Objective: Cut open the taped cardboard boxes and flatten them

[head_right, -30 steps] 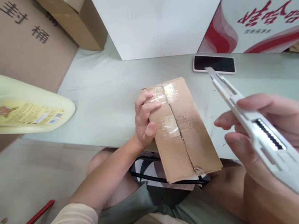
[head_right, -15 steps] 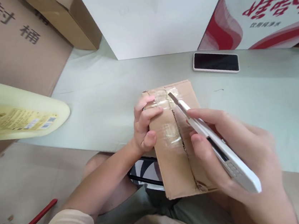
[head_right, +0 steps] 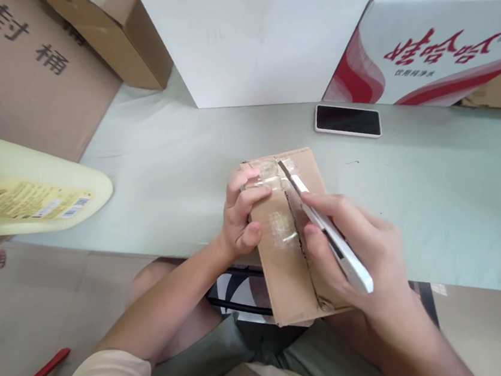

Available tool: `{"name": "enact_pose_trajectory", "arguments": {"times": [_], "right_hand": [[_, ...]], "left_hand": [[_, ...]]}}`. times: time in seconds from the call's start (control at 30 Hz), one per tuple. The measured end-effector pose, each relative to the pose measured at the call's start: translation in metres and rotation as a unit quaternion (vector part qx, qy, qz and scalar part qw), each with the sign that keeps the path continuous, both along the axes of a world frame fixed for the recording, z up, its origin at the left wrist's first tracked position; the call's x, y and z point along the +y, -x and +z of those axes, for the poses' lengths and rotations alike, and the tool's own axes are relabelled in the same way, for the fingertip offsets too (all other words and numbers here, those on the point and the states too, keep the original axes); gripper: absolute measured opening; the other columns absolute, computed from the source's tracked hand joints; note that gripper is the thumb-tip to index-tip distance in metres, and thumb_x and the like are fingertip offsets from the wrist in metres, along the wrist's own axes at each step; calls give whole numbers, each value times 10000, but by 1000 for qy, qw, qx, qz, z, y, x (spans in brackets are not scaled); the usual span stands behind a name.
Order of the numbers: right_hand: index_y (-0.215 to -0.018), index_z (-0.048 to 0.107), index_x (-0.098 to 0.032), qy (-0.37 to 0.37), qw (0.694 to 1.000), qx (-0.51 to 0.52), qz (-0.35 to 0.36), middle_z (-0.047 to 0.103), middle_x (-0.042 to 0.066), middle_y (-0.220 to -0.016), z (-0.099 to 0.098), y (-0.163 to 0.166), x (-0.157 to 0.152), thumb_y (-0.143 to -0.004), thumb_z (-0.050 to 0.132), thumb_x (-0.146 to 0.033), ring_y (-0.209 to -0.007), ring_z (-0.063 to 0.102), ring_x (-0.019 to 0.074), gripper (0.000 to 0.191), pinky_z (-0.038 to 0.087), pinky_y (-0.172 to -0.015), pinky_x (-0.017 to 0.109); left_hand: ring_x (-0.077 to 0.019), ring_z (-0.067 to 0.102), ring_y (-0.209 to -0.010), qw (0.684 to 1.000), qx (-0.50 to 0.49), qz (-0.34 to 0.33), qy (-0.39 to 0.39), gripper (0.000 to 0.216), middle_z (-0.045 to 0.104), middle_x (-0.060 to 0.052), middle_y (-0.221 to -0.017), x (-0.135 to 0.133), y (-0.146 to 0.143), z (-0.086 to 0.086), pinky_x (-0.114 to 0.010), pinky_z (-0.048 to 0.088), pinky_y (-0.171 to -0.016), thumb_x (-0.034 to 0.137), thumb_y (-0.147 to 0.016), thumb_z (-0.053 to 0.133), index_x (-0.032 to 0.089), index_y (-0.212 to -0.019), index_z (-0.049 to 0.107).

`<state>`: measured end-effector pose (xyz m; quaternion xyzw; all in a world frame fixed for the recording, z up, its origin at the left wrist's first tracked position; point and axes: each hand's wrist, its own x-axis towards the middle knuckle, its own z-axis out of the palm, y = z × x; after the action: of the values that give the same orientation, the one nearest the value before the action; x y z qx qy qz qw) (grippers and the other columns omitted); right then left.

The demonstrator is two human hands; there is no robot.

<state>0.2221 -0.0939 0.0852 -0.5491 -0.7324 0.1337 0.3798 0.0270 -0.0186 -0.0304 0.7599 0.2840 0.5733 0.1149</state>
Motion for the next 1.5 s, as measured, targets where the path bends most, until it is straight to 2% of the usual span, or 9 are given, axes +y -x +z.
{"name": "enact_pose_trajectory", "arguments": {"times": [0.23,0.53,0.73,0.93,1.17,1.33,1.5], "right_hand": [[-1193,756,-275,51,997,55,-1,754,-26,-786,-10,-10,0,-1026,674,-298,-570,655,98,188,511,-533,205],[-1186,763,-273,40,998,55,-4,761,-17,-793,-12,-10,0,-1011,688,-272,-589,668,105,191,489,-519,211],[-1221,767,-279,57,996,71,14,787,3,-849,-11,-9,3,-1001,703,-296,-630,705,132,230,533,-543,236],[-1204,769,-270,70,991,110,-10,804,28,-899,-18,-13,-1,-1009,686,-348,-732,763,182,226,588,-605,289],[-1176,758,-256,73,992,100,14,811,14,-891,-12,-9,2,-1006,682,-296,-661,729,143,191,564,-586,255],[-1171,768,-265,56,993,104,-1,802,-2,-846,-15,-10,-1,-998,688,-280,-655,738,142,192,549,-559,241],[-1165,757,-252,81,991,105,10,816,3,-864,-11,-7,4,-1003,674,-293,-645,733,140,186,569,-573,245]], "left_hand": [[-310,666,-1245,1000,3,16,-1,495,619,-127,-1397,0,-2,-4,-585,537,-1140,573,-1099,274,275,-1343,585],[-305,670,-1270,1000,5,15,-5,498,620,-128,-1382,1,-1,-2,-585,552,-1139,593,-1104,285,266,-1315,596],[-306,666,-1264,999,16,30,-13,506,618,-116,-1378,4,-1,-7,-589,561,-1121,608,-1092,245,303,-1323,578],[-335,641,-1310,1000,2,17,-7,515,615,-128,-1423,3,-1,-8,-597,538,-1126,594,-1100,267,289,-1350,599],[-323,648,-1306,999,11,28,-12,514,616,-132,-1426,4,0,-8,-584,564,-1104,584,-1105,254,278,-1315,610],[-313,654,-1272,999,15,27,-11,515,609,-130,-1411,4,0,-8,-570,562,-1106,586,-1102,247,276,-1299,607],[-333,629,-1300,1000,-5,8,-9,498,598,-138,-1440,4,-1,-10,-581,533,-1128,577,-1095,288,269,-1312,613]]}}
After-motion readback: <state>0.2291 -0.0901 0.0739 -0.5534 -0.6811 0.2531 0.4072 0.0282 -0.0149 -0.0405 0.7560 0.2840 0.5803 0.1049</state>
